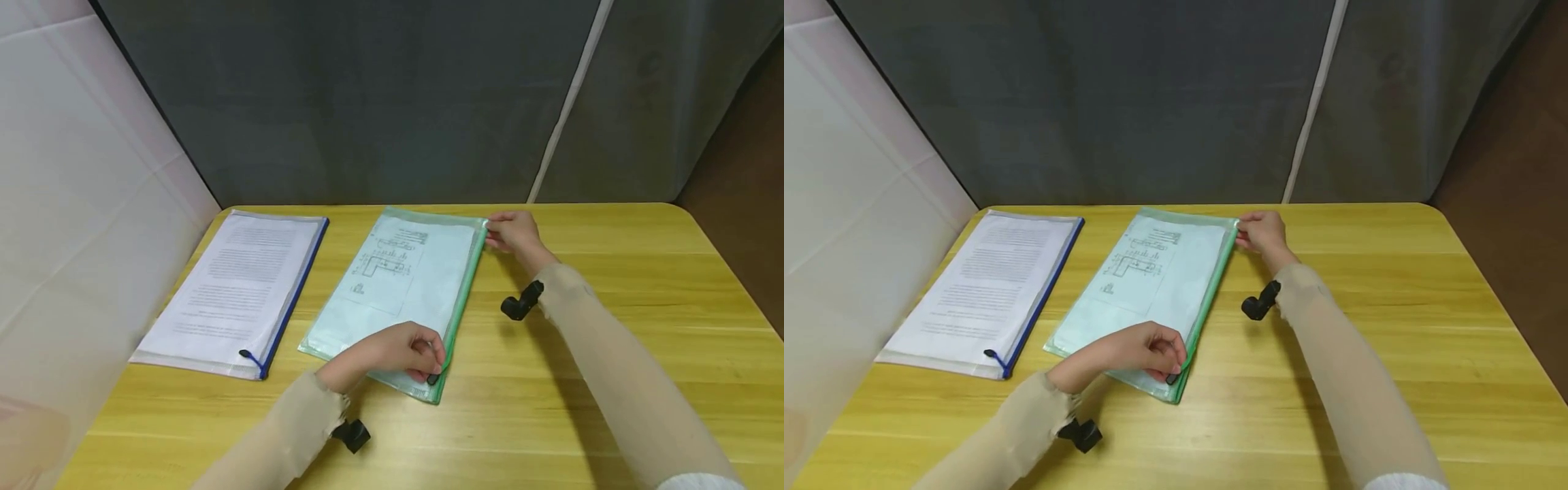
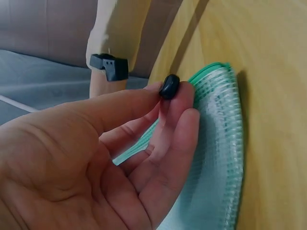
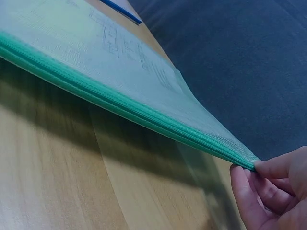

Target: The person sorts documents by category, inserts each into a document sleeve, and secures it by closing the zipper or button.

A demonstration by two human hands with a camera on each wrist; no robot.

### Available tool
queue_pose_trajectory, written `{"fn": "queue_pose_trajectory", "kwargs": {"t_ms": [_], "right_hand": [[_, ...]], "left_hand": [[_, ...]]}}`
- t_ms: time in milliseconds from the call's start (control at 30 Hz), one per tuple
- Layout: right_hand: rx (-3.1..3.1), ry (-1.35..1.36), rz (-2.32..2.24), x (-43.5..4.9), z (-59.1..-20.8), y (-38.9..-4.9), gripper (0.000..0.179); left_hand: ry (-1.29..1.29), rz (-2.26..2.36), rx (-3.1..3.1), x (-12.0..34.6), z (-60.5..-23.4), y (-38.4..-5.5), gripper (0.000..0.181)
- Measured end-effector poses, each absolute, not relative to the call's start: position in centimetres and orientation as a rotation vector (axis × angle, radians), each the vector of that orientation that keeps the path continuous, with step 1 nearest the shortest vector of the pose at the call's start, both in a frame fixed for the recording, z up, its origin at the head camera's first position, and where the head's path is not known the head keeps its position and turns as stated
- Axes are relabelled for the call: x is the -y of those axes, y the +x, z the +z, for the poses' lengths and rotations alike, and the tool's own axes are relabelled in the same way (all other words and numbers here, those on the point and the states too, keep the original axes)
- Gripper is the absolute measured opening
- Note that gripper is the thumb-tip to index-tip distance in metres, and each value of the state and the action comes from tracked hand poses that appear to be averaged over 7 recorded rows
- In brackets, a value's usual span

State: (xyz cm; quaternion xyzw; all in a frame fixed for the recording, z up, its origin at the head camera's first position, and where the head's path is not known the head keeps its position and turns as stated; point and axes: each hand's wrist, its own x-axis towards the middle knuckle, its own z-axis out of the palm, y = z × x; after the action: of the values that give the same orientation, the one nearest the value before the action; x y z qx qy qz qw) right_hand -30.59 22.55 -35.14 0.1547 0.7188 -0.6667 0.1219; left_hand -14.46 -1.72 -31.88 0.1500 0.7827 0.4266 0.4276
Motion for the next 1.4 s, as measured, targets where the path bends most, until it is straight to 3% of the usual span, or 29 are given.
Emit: {"fn": "queue_pose_trajectory", "kwargs": {"t_ms": [800, 1400], "right_hand": [[-2.104, 0.386, -1.936, -21.4, -36.1, -31.1, 0.035], [-1.796, 0.404, -2.153, -18.8, -35.7, -31.3, 0.044]], "left_hand": [[0.546, 0.990, -1.928, 3.7, -30.0, -7.5, 0.017], [0.490, 0.882, -2.371, 5.1, -30.7, -9.3, 0.008]]}}
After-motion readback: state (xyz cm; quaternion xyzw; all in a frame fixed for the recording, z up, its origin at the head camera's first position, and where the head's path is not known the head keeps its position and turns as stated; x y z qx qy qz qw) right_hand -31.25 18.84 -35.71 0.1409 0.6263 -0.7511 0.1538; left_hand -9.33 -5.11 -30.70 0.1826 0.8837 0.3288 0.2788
